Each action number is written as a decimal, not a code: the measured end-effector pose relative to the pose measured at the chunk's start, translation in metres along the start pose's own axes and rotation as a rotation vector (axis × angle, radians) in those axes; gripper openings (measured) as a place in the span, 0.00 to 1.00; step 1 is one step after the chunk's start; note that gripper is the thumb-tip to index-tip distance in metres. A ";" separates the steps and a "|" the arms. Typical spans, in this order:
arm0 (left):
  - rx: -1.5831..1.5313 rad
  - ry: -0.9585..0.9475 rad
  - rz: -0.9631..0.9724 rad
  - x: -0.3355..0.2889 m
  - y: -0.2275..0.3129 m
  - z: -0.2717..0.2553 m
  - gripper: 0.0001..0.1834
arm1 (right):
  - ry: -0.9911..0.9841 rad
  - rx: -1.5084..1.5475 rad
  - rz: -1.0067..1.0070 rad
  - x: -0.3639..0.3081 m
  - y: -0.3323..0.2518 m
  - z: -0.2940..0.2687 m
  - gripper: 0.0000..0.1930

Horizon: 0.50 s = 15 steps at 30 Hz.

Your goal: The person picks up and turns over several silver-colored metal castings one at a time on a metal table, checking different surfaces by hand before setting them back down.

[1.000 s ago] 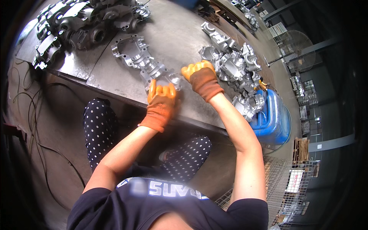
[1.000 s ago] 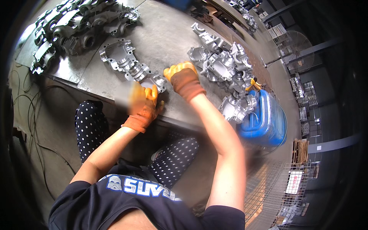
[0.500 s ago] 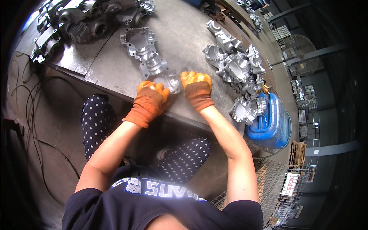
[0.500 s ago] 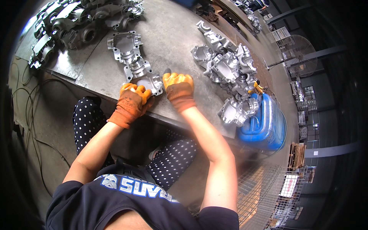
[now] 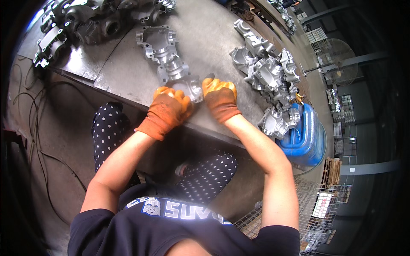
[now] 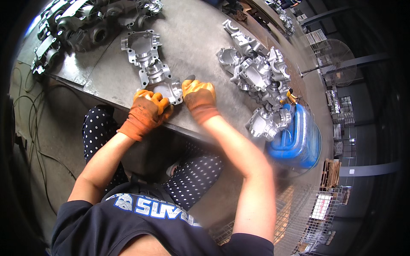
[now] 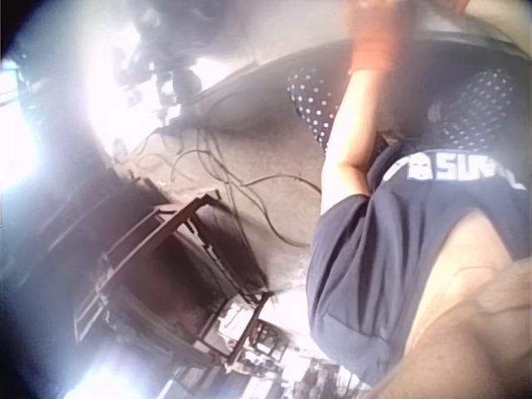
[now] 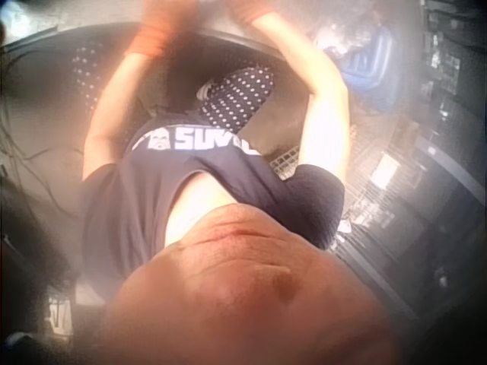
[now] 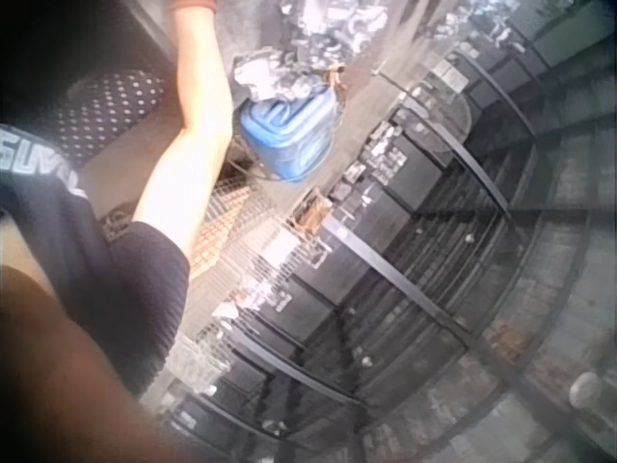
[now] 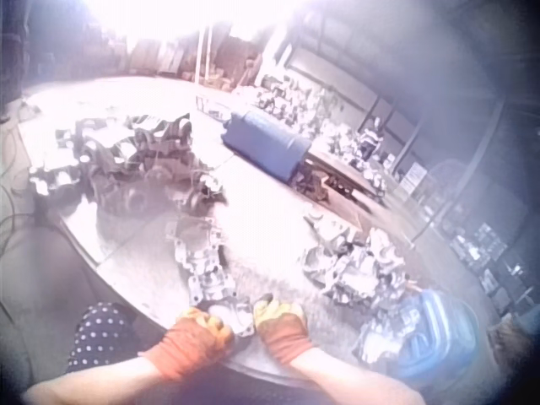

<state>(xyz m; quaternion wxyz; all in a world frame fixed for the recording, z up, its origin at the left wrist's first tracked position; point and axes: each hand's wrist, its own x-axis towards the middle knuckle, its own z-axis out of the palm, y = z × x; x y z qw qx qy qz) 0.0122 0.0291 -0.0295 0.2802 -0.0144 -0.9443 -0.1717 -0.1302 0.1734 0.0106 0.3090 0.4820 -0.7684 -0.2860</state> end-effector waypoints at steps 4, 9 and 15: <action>-0.038 -0.045 0.072 0.001 -0.020 -0.006 0.09 | -0.109 -0.042 -0.079 0.008 0.003 -0.013 0.13; 0.005 -0.225 0.137 0.008 -0.038 -0.023 0.11 | -0.235 0.127 -0.079 0.012 0.001 -0.025 0.10; -0.066 -0.272 0.236 0.016 -0.061 -0.033 0.11 | -0.462 0.216 -0.115 0.024 0.004 -0.051 0.09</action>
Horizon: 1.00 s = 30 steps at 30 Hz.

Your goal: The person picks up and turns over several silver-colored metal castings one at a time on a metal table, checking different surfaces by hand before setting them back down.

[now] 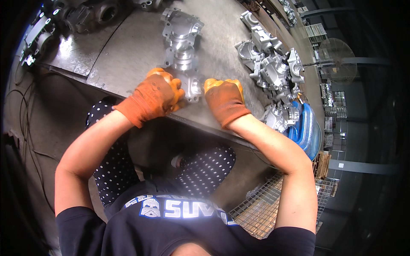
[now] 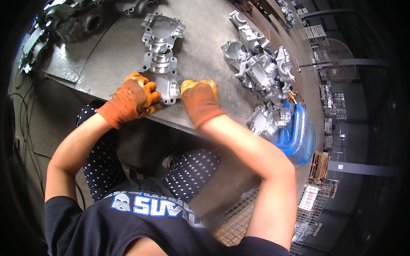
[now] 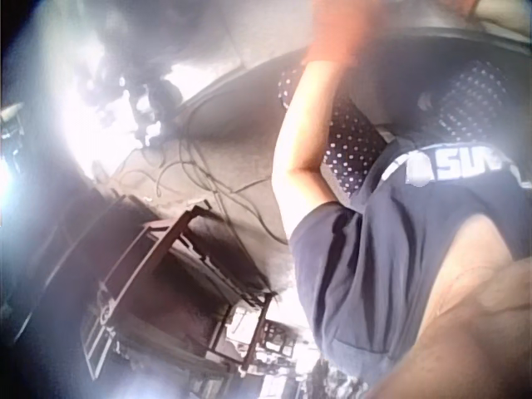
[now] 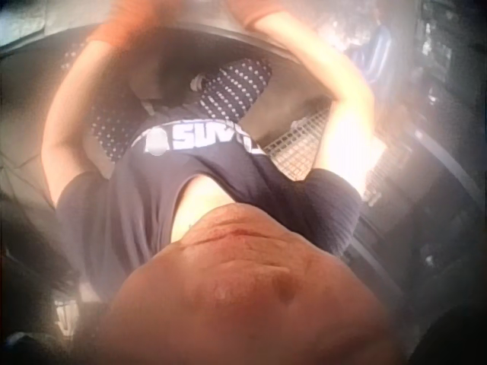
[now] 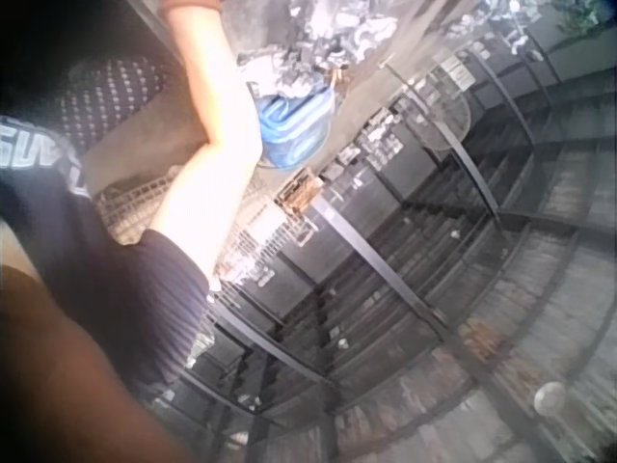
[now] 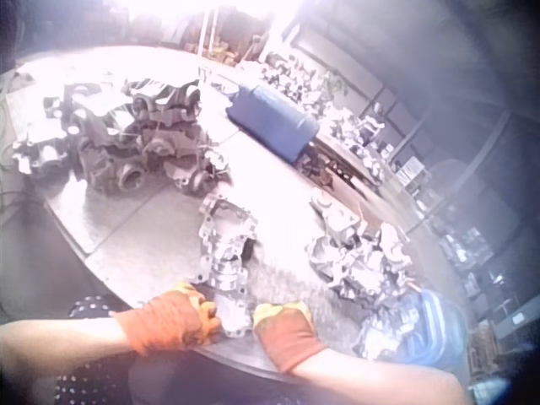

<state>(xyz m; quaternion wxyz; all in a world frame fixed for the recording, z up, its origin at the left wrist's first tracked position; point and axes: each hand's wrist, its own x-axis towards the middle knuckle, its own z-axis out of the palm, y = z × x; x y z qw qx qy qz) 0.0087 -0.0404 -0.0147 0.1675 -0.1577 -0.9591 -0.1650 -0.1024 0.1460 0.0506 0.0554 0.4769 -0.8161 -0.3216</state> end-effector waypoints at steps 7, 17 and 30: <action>-0.037 -0.140 0.109 0.000 -0.029 -0.013 0.10 | -0.274 0.029 -0.171 0.014 0.007 -0.046 0.08; -0.165 -0.140 0.228 -0.001 -0.058 -0.024 0.11 | -0.443 0.321 -0.425 0.030 0.024 -0.038 0.08; -0.200 -0.211 0.345 -0.001 -0.077 -0.035 0.17 | -0.414 0.689 -0.658 0.030 0.031 -0.012 0.17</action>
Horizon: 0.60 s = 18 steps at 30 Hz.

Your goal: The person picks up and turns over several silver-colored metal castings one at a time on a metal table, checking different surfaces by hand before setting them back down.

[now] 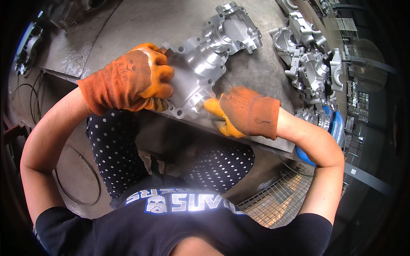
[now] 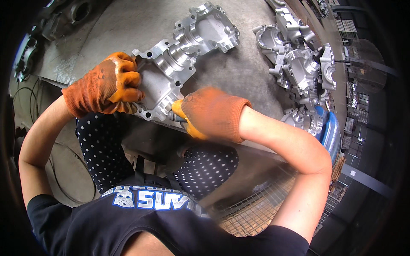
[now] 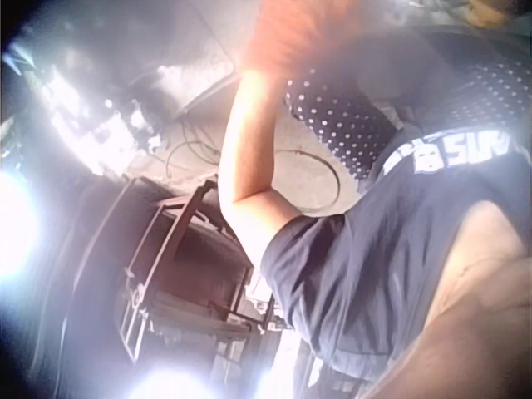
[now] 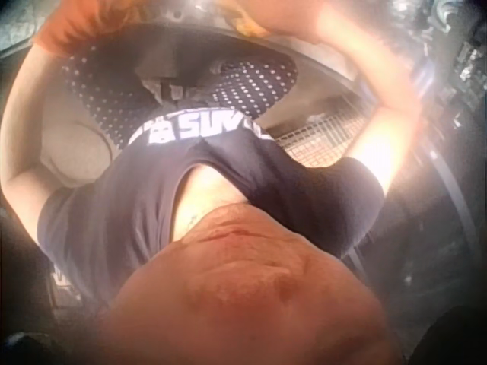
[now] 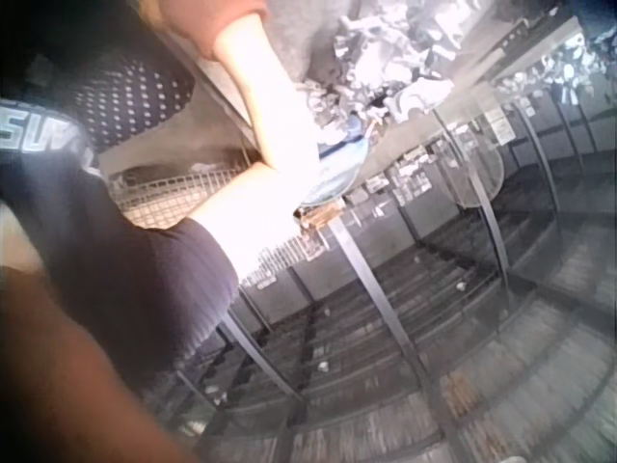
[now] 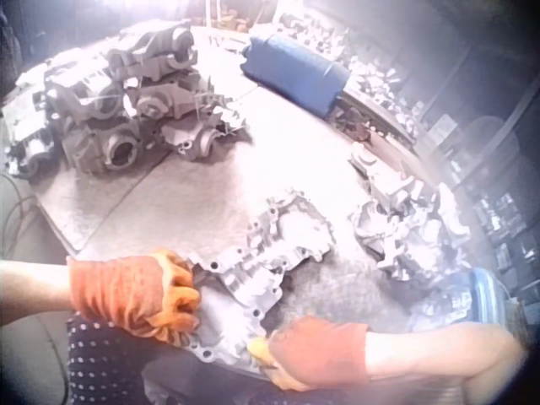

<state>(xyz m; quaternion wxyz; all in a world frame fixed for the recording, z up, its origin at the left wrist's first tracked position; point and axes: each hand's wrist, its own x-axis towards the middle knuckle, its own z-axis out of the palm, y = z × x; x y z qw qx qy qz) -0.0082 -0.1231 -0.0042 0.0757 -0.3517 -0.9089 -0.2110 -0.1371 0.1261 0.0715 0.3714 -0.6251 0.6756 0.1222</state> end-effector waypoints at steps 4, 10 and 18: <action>0.010 0.013 -0.007 0.001 0.005 0.000 0.17 | 0.038 0.367 -0.126 -0.008 0.000 0.004 0.14; 0.147 0.146 -0.362 0.034 0.047 0.028 0.15 | 0.628 0.804 0.113 -0.034 -0.007 0.056 0.12; -0.104 0.525 -0.402 0.094 0.134 0.062 0.40 | 0.812 -0.020 0.650 -0.092 0.003 0.100 0.11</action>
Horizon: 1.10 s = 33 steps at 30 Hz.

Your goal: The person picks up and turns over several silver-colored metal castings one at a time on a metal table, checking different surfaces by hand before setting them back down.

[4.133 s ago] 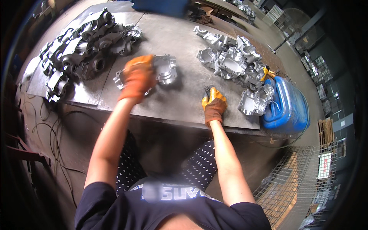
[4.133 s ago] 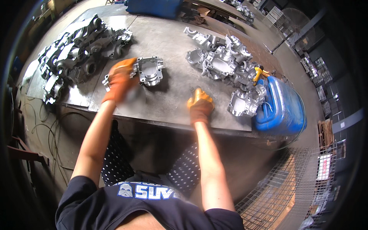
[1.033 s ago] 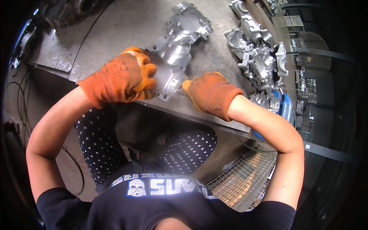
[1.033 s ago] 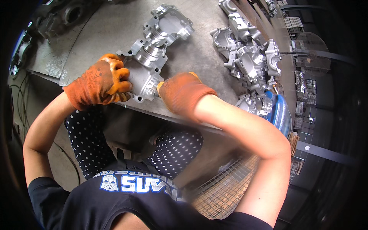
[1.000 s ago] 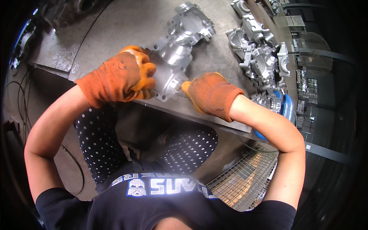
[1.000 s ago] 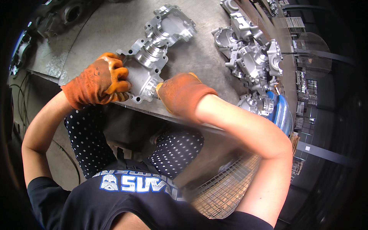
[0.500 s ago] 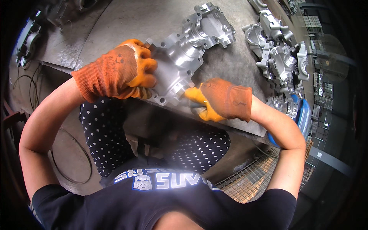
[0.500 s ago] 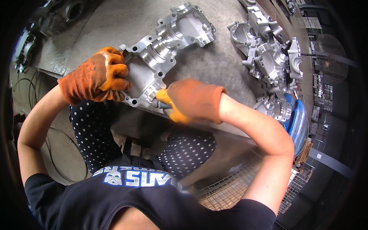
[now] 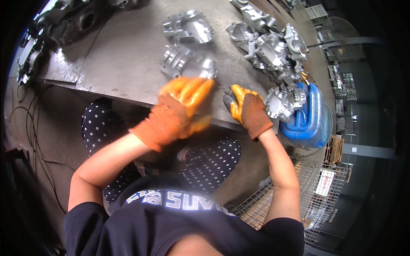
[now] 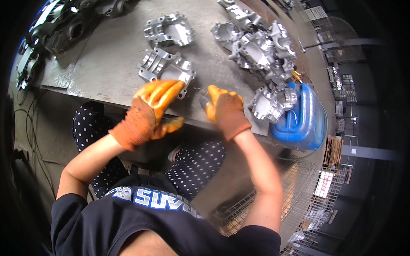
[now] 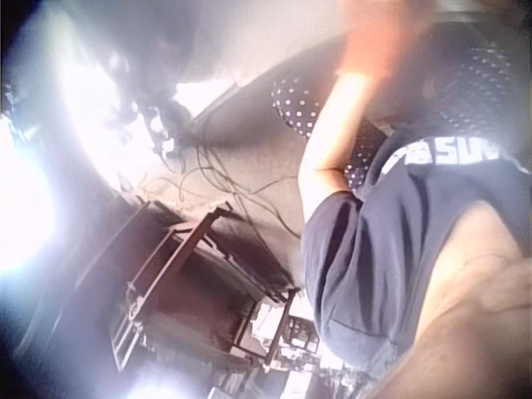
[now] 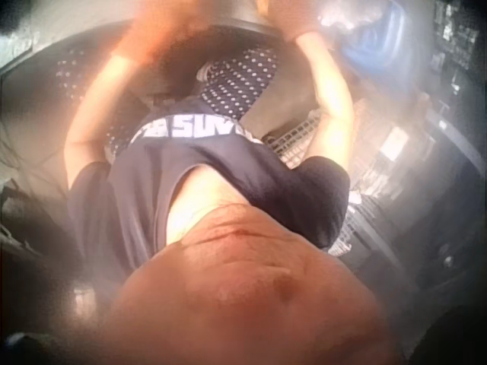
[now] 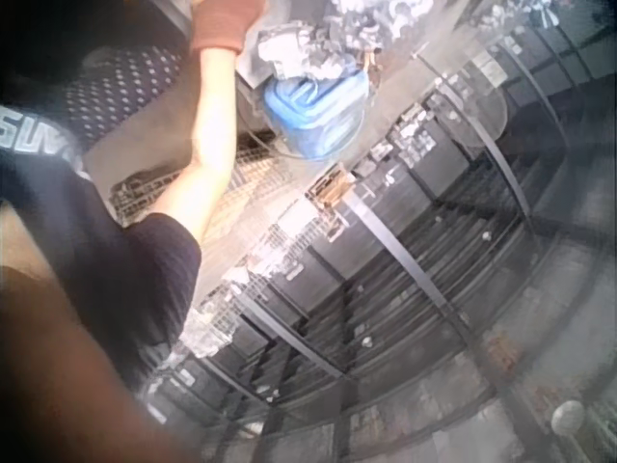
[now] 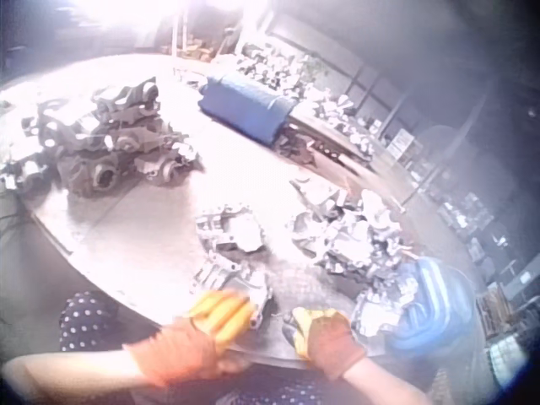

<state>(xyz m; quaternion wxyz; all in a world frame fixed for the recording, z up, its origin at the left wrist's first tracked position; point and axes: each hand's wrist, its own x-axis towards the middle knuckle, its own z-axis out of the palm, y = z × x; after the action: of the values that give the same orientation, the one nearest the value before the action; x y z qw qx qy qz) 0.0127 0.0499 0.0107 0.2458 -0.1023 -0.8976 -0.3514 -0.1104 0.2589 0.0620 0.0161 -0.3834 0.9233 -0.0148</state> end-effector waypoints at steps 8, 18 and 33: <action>0.350 -0.263 0.235 0.039 -0.079 -0.001 0.30 | -0.149 -0.628 -0.125 0.055 -0.020 -0.022 0.06; 0.348 -0.298 0.054 0.030 -0.056 -0.005 0.26 | -0.492 -0.802 -0.242 0.053 -0.056 -0.036 0.09; 0.197 -0.066 0.250 0.015 -0.019 0.043 0.46 | -0.117 -0.040 0.409 -0.035 -0.001 0.014 0.17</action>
<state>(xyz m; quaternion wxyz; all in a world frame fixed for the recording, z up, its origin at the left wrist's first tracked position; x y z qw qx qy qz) -0.0225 0.0657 -0.0198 0.2668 -0.2003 -0.9156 -0.2246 -0.0841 0.2829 0.0491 0.0649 -0.1883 0.9795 0.0296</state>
